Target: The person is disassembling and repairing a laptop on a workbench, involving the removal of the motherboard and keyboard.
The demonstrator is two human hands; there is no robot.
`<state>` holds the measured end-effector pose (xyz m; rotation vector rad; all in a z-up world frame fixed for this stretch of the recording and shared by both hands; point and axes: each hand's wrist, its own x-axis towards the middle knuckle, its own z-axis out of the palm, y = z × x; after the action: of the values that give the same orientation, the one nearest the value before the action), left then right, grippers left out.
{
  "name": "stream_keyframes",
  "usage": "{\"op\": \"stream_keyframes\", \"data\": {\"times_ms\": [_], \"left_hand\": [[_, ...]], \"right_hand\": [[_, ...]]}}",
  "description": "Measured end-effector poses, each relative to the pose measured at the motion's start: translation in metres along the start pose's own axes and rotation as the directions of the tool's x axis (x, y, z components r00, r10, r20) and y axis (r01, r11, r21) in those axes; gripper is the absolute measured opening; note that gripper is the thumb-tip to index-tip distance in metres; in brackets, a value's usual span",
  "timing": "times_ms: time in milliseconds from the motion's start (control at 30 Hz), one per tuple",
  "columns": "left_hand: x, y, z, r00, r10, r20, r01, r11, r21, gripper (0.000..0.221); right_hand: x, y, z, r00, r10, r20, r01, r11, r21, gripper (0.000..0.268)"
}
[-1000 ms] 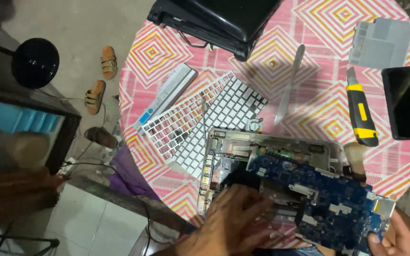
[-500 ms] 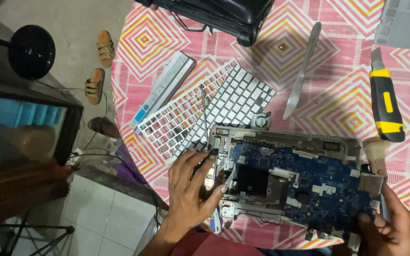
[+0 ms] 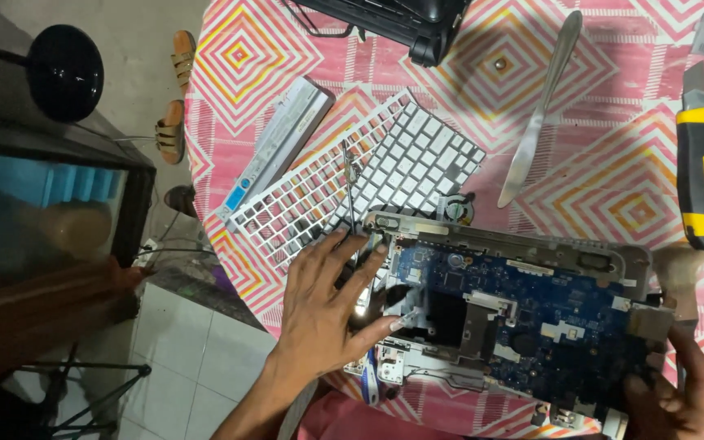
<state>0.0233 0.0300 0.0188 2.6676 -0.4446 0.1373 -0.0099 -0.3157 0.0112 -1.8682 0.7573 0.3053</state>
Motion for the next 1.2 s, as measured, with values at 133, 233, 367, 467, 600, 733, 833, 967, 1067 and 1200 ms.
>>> {"op": "stream_keyframes", "data": {"times_ms": [133, 233, 367, 467, 600, 733, 833, 967, 1067, 1200], "left_hand": [[0.004, -0.004, 0.006, 0.992, 0.043, -0.119, -0.039, 0.999, 0.037, 0.057], [0.009, -0.002, 0.008, 0.978, 0.024, -0.208, -0.036, 0.998, -0.057, 0.051], [0.008, -0.002, 0.017, 0.968, 0.023, -0.249, -0.062, 0.987, -0.148, 0.049], [0.006, -0.001, 0.020, 0.967, -0.013, -0.253, -0.034, 0.983, -0.178, 0.049], [0.006, 0.001, 0.020, 0.964, -0.054, -0.261, 0.001, 0.980, -0.197, 0.047], [0.007, 0.003, 0.019, 0.957, -0.074, -0.279, 0.018, 0.980, -0.200, 0.040], [0.007, 0.003, 0.020, 0.953, -0.102, -0.285, 0.032, 0.970, -0.241, 0.039], [0.005, -0.001, 0.018, 0.950, -0.148, -0.274, 0.054, 0.945, -0.322, 0.046], [0.000, -0.004, 0.014, 0.950, -0.147, -0.275, 0.051, 0.943, -0.328, 0.047], [-0.004, -0.005, 0.006, 0.924, -0.132, -0.359, 0.027, 0.959, -0.283, 0.053]], "right_hand": [[-0.015, 0.009, 0.014, 0.985, -0.105, -0.133, 0.109, 0.994, 0.023, 0.067], [-0.014, 0.013, 0.015, 0.963, -0.185, -0.194, 0.143, 0.967, -0.212, 0.071], [-0.003, 0.003, 0.007, 0.983, -0.167, -0.080, 0.163, 0.985, -0.054, 0.068], [0.026, 0.024, -0.006, 0.997, -0.039, 0.064, 0.042, 0.998, -0.049, 0.077], [0.005, 0.014, -0.001, 0.905, -0.416, 0.089, 0.425, 0.895, -0.134, 0.071], [0.031, 0.030, -0.008, 0.730, -0.662, 0.172, 0.671, 0.741, 0.005, 0.068], [-0.007, 0.022, 0.008, 0.985, -0.161, -0.068, 0.156, 0.985, -0.079, 0.075], [-0.005, 0.007, 0.006, 0.861, -0.505, 0.066, 0.509, 0.854, -0.112, 0.070], [-0.012, 0.020, 0.012, 0.896, -0.437, -0.078, 0.425, 0.895, -0.137, 0.070], [-0.016, 0.011, 0.021, 0.908, -0.394, -0.140, 0.391, 0.919, -0.049, 0.073]]}}
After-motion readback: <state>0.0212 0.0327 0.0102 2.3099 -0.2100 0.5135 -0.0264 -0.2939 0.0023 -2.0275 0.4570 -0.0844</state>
